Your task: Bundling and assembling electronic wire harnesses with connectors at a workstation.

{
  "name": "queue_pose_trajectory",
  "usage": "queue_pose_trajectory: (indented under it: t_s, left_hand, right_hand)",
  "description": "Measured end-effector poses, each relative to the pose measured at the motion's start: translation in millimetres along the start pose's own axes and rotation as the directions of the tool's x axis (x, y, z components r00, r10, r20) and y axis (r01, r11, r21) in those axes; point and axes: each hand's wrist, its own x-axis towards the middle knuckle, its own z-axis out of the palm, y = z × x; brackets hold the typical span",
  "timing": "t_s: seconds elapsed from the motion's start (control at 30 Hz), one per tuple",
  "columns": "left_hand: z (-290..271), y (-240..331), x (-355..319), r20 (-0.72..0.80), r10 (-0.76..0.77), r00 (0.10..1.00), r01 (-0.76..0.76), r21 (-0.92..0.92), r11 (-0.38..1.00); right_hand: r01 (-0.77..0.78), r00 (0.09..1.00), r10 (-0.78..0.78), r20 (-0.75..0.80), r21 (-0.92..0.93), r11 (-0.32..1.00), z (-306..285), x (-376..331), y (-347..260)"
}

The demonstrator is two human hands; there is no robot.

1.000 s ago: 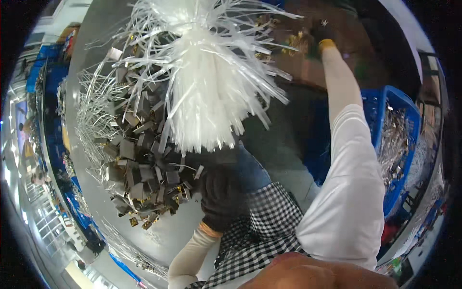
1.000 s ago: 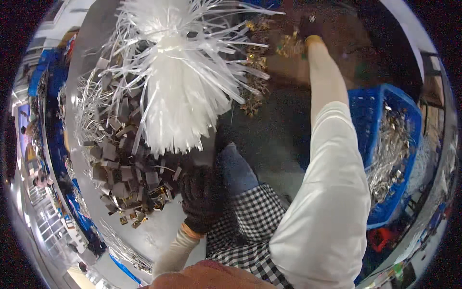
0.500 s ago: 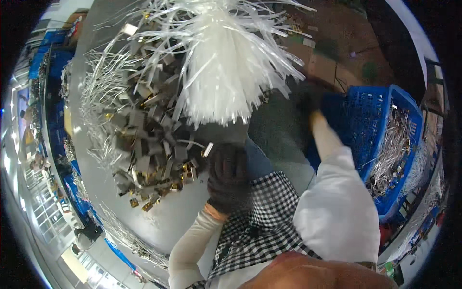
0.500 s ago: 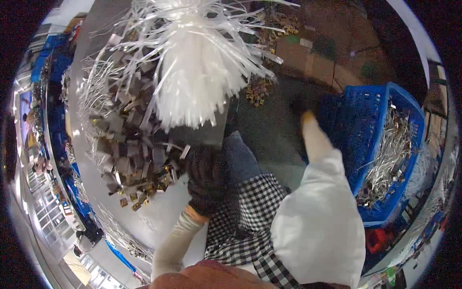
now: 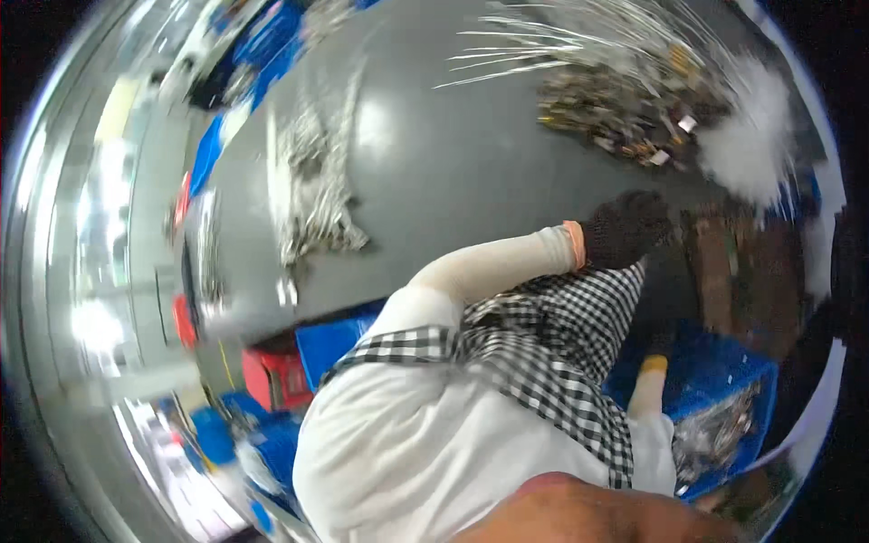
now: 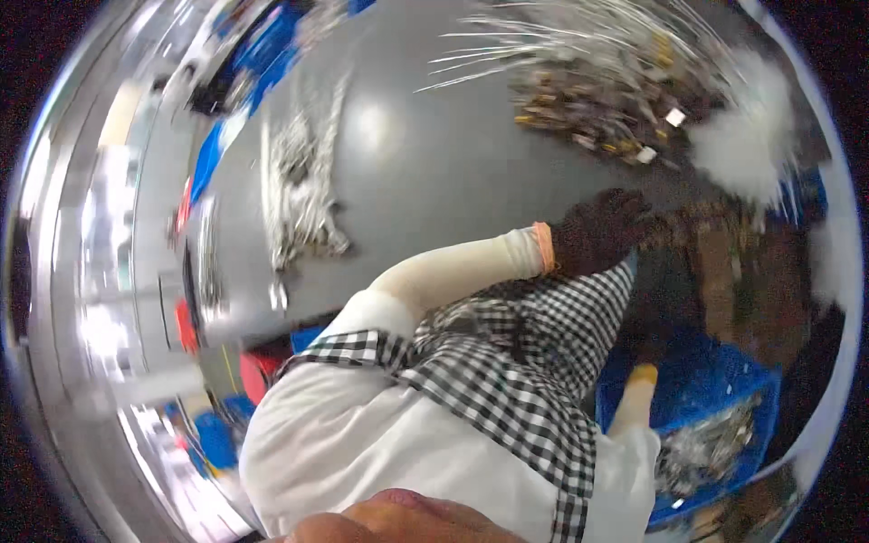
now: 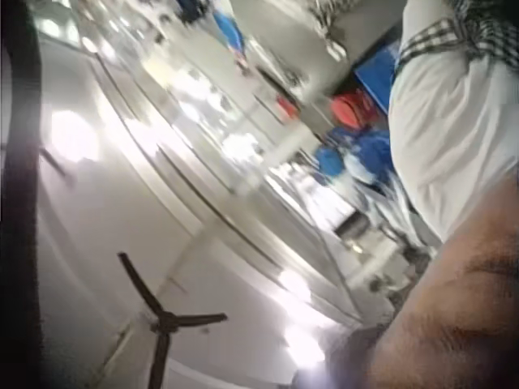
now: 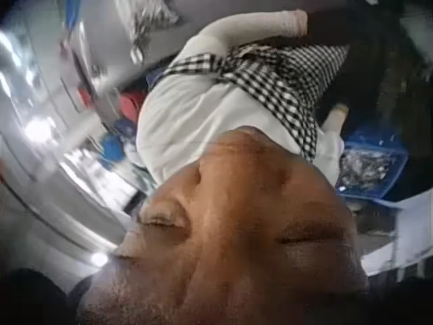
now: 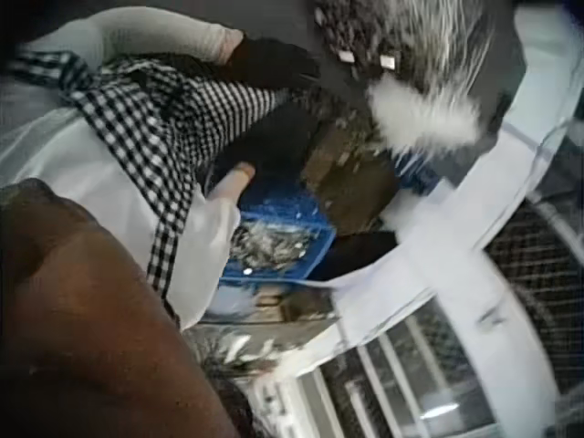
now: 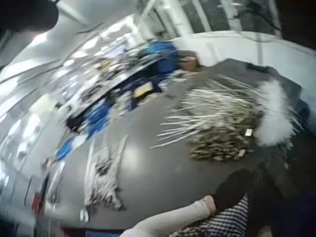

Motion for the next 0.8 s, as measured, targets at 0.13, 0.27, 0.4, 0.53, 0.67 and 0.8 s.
queue_pose_trajectory:
  t_s: [0.13, 0.27, 0.4, 0.53, 0.67, 0.8]
  left_hand:
    - [-166, -62, -148, -0.122, -0.248, 0.961, 0.276, 0.419, 0.865]
    - [-298, -135, -324, -0.569, -0.52, 0.637, 0.753, 0.605, 0.26]
    - [-394, -167, -371, -0.434, -0.9, -0.043, 0.938, 0.293, -0.186]
    - [-425, -180, -429, -0.428, -0.88, -0.204, 0.906, 0.257, -0.335]
    - [-386, -240, -431, -0.602, -0.799, -0.023, 0.908, 0.321, -0.268]
    - [-360, -235, -396, -0.499, -0.865, 0.046, 0.939, 0.318, -0.133]
  right_hand:
    - [0.498, 0.845, -0.317, 0.431, -0.416, 0.761, -187, 25, -163]
    - [0.44, 0.873, -0.382, 0.303, -0.151, 0.885, -197, 32, -151]
    - [0.328, 0.939, -0.336, 0.069, 0.103, 0.939, -172, 39, -89]
    - [0.289, 0.94, -0.268, 0.211, -0.075, 0.955, -351, -31, -297]
    - [0.615, 0.732, -0.675, -0.09, -0.34, 0.712, -322, 16, -251]
    - [0.612, 0.786, -0.581, -0.212, 0.402, 0.681, -353, -5, -312]
